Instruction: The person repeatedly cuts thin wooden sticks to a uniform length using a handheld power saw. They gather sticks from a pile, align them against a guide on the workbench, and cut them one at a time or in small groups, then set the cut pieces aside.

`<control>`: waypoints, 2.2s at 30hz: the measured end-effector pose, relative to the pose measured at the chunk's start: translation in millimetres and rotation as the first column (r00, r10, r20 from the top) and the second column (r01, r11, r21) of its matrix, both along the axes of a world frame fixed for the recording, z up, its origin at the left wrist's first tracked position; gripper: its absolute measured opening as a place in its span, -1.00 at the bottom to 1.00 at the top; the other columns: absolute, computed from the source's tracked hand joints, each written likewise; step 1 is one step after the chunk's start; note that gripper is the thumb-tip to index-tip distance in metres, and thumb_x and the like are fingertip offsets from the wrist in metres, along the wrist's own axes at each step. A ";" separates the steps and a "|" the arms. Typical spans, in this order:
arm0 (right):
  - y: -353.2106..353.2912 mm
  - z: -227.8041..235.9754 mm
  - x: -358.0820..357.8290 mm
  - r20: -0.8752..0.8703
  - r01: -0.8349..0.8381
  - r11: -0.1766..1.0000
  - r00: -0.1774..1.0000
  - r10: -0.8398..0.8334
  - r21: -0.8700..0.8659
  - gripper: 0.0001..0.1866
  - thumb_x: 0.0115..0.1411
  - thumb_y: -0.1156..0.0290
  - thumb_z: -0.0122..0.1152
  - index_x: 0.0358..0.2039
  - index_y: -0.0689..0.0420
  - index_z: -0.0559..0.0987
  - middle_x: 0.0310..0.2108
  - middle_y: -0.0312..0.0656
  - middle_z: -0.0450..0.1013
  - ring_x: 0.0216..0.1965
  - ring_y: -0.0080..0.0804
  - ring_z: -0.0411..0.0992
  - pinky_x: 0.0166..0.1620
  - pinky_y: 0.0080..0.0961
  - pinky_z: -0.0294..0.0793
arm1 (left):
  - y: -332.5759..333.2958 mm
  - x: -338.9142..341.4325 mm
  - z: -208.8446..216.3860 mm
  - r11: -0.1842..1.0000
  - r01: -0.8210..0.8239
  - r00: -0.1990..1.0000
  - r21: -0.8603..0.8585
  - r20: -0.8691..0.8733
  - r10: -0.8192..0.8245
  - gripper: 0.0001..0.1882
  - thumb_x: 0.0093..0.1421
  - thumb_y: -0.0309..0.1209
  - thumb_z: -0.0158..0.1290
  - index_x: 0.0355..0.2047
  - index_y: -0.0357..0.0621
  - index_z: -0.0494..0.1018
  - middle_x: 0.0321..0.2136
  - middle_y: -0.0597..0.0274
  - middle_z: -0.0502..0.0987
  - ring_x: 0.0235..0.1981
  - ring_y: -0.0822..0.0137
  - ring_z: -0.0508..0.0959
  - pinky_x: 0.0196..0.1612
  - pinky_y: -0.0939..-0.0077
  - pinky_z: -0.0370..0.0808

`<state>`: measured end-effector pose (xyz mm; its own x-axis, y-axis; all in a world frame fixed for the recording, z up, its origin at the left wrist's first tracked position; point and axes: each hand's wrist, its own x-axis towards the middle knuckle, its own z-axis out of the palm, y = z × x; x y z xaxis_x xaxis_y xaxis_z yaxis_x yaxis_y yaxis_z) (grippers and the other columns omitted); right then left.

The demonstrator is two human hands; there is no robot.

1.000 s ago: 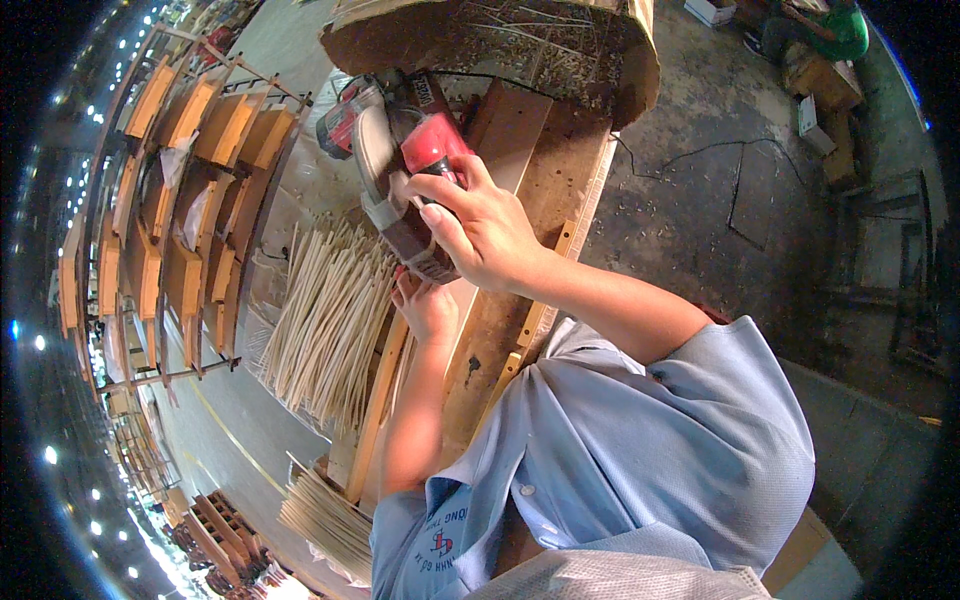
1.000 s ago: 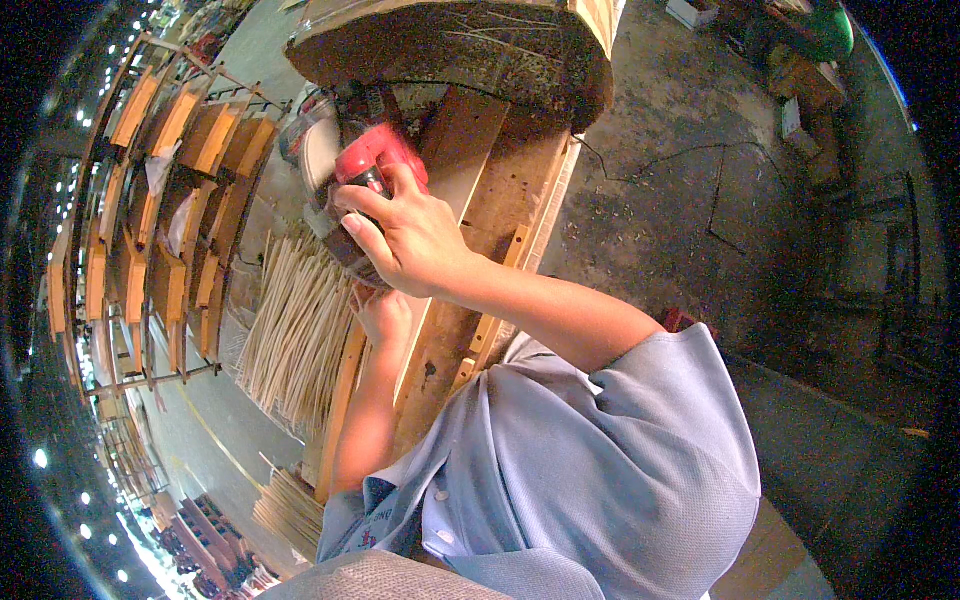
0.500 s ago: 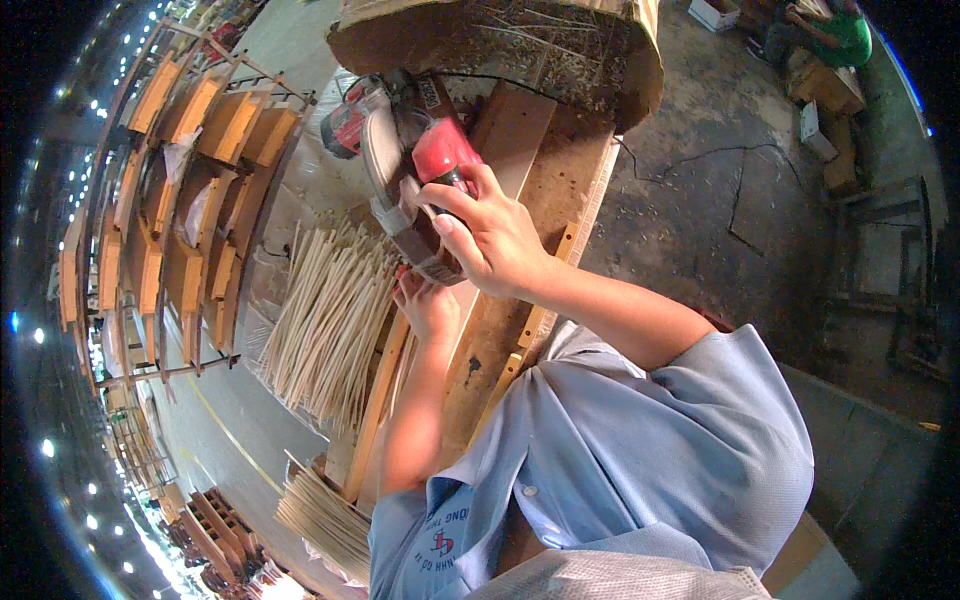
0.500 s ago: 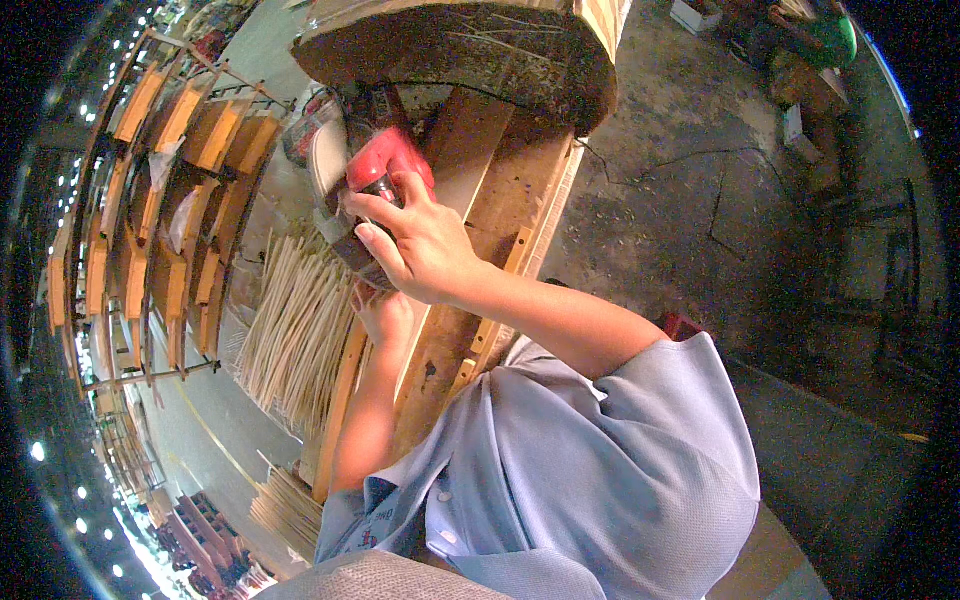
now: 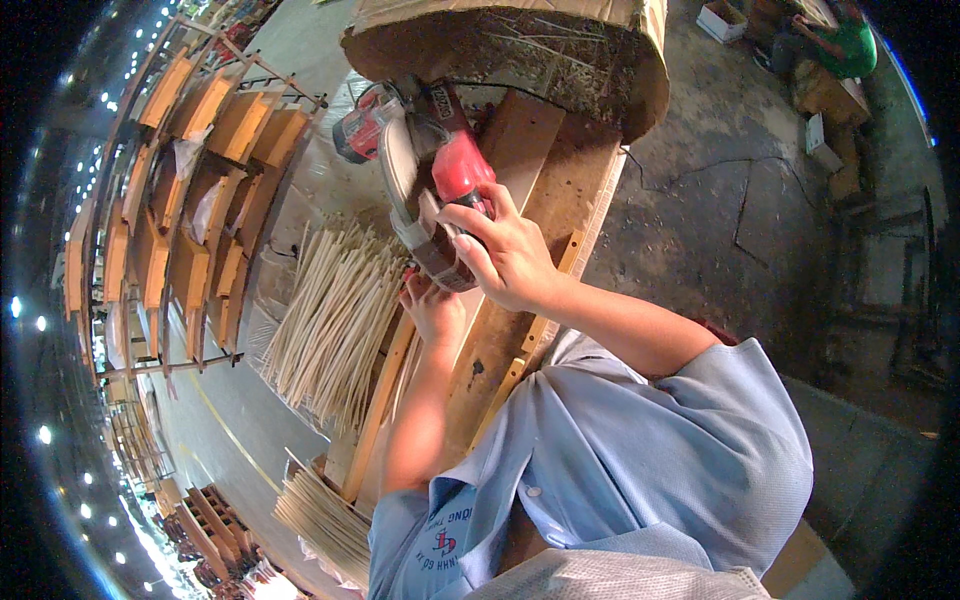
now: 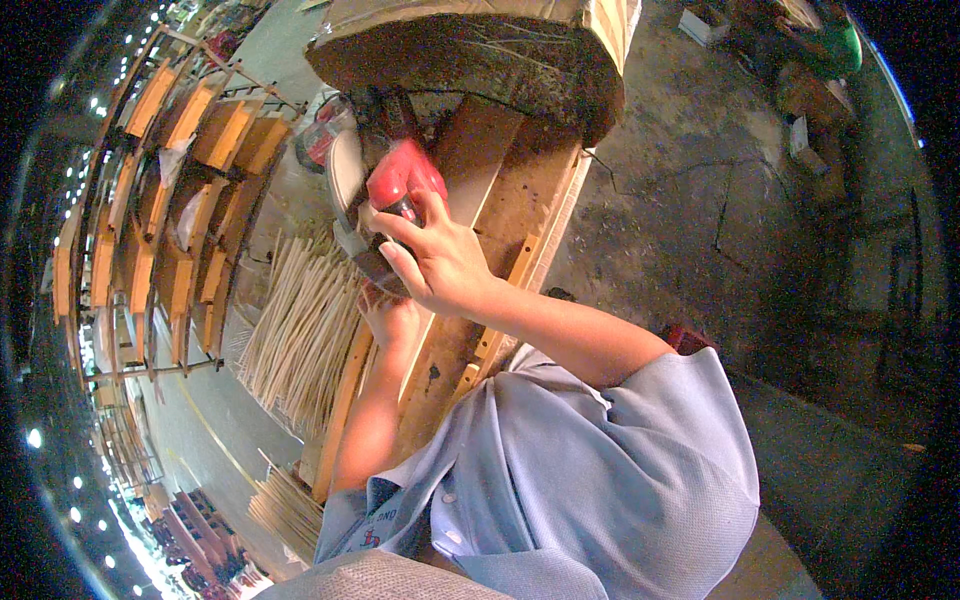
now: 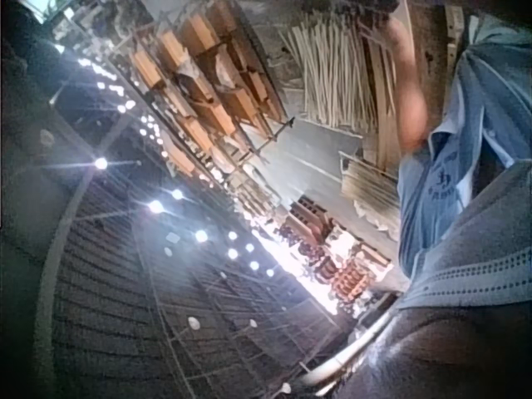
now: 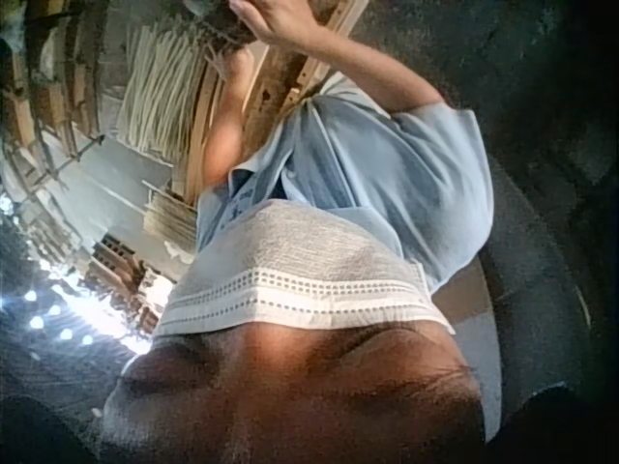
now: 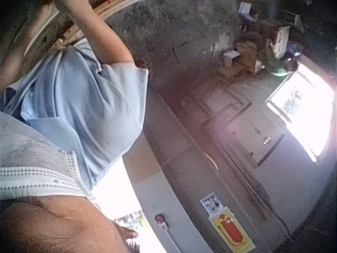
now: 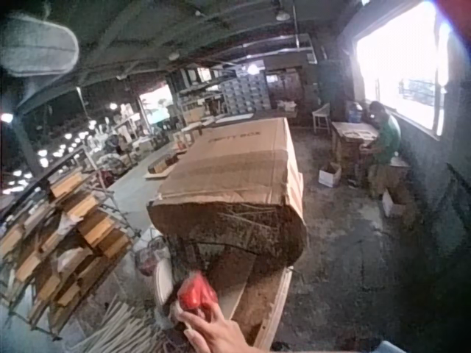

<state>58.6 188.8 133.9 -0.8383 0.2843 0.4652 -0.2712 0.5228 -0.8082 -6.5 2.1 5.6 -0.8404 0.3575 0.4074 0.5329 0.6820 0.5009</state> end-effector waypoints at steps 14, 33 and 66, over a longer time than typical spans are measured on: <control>13.0 36.6 -48.4 -0.174 -0.149 0.965 0.978 0.112 -0.217 -0.34 0.35 0.37 0.16 0.42 0.02 0.17 0.17 0.04 0.36 0.14 -0.12 0.41 0.18 -0.28 0.39 | -10.5 1.8 -5.0 0.897 -0.108 0.981 -0.429 -0.193 0.026 -0.65 0.14 -0.38 0.13 -0.05 0.18 0.66 -0.01 0.43 0.63 0.11 -0.02 0.42 0.17 -0.21 0.25; -41.2 -100.6 -26.0 0.318 0.208 0.476 0.934 0.162 -0.854 -0.61 0.42 0.09 0.05 -0.14 0.22 0.49 -0.27 -0.11 0.53 -0.40 -0.30 0.52 -0.29 -0.39 0.54 | -17.4 9.7 3.8 0.943 -0.020 0.992 -0.333 -0.123 -0.022 -0.66 0.20 -0.40 0.06 -0.01 0.10 0.61 0.08 0.49 0.58 0.18 0.02 0.34 0.17 -0.13 0.26; -168.0 -68.4 -48.4 0.274 -0.348 0.591 0.643 0.715 -0.728 -0.75 0.39 0.22 0.19 -0.12 0.15 0.58 -0.25 -0.15 0.59 -0.21 -0.31 0.54 -0.08 -0.39 0.54 | -209.3 28.3 62.3 0.899 -0.311 0.950 -0.309 -0.069 0.305 -0.78 0.15 -0.32 0.18 -0.20 -0.06 0.53 -0.46 0.11 0.58 -0.37 0.05 0.65 -0.26 0.06 0.58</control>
